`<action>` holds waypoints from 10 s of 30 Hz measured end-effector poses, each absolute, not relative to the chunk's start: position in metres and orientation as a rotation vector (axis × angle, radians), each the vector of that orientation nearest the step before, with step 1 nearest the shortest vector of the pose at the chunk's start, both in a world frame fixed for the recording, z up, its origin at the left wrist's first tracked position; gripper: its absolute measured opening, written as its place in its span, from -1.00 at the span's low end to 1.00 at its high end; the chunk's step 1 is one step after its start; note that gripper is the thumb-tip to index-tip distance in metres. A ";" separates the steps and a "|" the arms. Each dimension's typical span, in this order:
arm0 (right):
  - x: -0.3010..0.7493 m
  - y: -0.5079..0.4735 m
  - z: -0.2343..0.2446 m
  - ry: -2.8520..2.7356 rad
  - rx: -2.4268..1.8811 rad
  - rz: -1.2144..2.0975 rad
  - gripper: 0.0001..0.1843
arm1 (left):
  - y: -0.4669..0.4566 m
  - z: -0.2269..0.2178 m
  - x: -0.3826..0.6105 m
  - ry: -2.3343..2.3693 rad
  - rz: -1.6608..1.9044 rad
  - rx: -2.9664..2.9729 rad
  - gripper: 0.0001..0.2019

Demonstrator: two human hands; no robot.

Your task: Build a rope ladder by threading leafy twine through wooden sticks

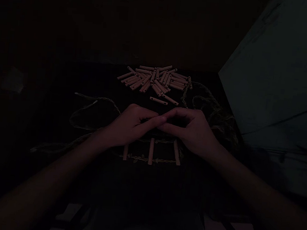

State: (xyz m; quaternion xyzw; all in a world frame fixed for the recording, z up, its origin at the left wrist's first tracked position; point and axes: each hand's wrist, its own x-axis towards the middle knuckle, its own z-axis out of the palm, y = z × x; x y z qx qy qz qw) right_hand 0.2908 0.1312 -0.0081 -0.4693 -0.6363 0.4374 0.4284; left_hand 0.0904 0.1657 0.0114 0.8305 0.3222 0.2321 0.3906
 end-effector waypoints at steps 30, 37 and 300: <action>0.295 0.136 -0.010 -1.596 -1.115 1.176 -0.72 | 0.168 0.016 0.086 0.844 0.518 2.032 -0.54; 0.293 0.131 -0.021 -1.880 -1.156 0.716 -0.83 | 0.170 0.008 0.087 0.876 0.564 2.116 -0.55; 0.297 0.138 -0.028 -2.144 -1.122 0.601 -0.92 | 0.187 0.013 0.071 0.912 0.294 2.236 -0.79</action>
